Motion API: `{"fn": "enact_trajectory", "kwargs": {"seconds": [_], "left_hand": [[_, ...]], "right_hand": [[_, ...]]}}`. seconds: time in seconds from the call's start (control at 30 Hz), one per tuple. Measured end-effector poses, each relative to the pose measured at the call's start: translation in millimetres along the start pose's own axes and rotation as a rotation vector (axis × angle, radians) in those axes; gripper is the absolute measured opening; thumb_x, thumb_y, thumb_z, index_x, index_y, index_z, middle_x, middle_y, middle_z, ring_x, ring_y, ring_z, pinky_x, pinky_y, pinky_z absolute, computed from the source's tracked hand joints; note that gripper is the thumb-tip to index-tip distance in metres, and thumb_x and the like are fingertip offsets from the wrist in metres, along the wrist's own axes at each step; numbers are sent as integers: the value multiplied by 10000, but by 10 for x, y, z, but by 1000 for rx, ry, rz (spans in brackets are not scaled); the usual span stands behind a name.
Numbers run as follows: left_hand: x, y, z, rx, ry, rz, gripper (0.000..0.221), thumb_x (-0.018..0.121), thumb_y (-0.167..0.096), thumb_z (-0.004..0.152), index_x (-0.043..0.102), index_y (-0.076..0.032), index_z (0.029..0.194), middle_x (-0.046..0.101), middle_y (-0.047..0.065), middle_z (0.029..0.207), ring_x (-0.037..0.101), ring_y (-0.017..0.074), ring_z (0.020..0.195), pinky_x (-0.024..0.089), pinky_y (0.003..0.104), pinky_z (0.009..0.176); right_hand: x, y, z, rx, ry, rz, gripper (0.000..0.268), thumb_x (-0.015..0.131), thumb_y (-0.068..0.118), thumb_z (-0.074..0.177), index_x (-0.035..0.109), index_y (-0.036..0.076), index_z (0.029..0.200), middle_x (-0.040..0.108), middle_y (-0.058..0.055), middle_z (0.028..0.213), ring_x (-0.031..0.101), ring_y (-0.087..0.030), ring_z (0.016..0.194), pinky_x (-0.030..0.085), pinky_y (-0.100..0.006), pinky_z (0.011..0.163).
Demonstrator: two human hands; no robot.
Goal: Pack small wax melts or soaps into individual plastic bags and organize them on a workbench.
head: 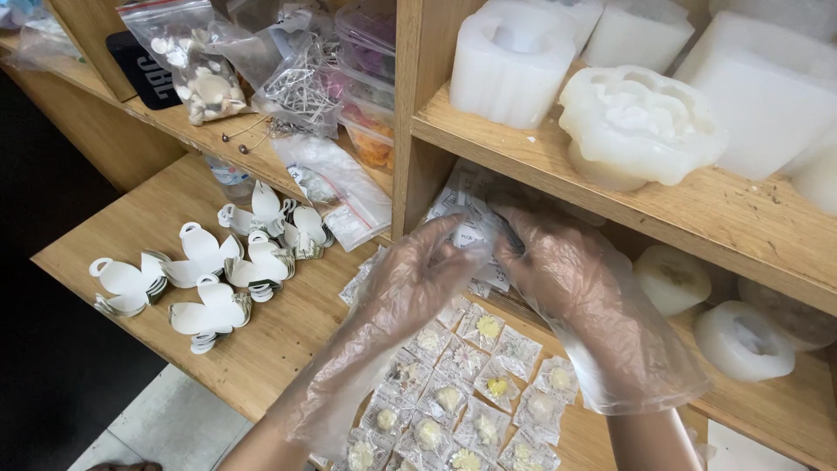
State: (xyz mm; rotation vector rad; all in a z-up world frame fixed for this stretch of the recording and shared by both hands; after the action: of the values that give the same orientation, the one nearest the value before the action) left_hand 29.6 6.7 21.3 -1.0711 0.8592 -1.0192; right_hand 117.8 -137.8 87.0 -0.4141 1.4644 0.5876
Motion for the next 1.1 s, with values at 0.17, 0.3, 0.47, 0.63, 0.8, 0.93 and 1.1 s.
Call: {"fn": "enact_trajectory", "kwargs": {"seconds": [0.17, 0.3, 0.47, 0.63, 0.8, 0.93, 1.1], "left_hand": [[19, -325, 109, -267, -102, 274, 438, 565, -478, 952, 741, -78, 982, 724, 61, 667, 669, 150, 556, 533, 324, 488], [62, -141, 174, -191, -217, 462, 412, 598, -457, 957, 730, -70, 907, 719, 93, 667, 702, 183, 579, 558, 366, 549], [52, -98, 196, -196, -263, 358, 364, 567, -400, 964, 698, -62, 983, 751, 82, 712, 752, 201, 618, 605, 399, 557], [55, 61, 222, -133, -213, 17, 405, 523, -396, 1035, 646, -24, 1139, 731, 50, 873, 741, 167, 746, 585, 343, 655], [10, -496, 149, -269, -224, 217, 465, 483, -428, 1029, 707, -24, 1086, 680, 131, 711, 745, 202, 625, 589, 372, 557], [8, -394, 207, -233, -137, 446, 357, 551, -385, 993, 718, -78, 1068, 699, 93, 711, 715, 221, 621, 559, 396, 564], [51, -96, 248, -32, -200, 496, 258, 598, -303, 987, 698, -66, 993, 673, 82, 678, 643, 180, 609, 509, 363, 565]], "right_hand": [[-239, 161, -286, -117, -130, -15, 425, 551, 327, 976, 557, 246, 1393, 706, -110, 1199, 703, -329, 1011, 555, -469, 918], [-377, 280, -384, -239, -245, -8, 391, 549, 169, 977, 586, 150, 1366, 721, -161, 1152, 703, -322, 1019, 557, -460, 902], [-362, 237, -447, -461, -540, 34, 449, 548, 30, 914, 600, 51, 1360, 687, -206, 1272, 662, -351, 1140, 535, -445, 941], [-351, 231, -404, -363, -410, 40, 385, 558, 45, 933, 614, 47, 1314, 707, -200, 1177, 689, -338, 1041, 551, -453, 887], [-418, 302, -398, -235, -283, 51, 325, 543, 95, 970, 629, 96, 1284, 728, -186, 1052, 714, -329, 906, 569, -459, 813], [-365, 261, -432, -284, -358, 32, 365, 509, 97, 982, 608, 123, 1333, 729, -193, 1057, 716, -347, 905, 568, -474, 775], [-289, 235, -347, -344, -478, -11, 490, 487, 85, 957, 561, 143, 1437, 723, -203, 1138, 722, -346, 931, 580, -465, 768]]}}
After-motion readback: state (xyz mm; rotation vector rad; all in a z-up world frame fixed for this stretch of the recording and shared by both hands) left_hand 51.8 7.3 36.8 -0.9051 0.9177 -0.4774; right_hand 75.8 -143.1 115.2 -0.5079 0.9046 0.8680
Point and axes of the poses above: each hand's wrist, its own z-axis towards the middle knuckle, its own x-axis out of the palm, y = z × x, the point moved 3 cm from there along z, towards the middle knuckle
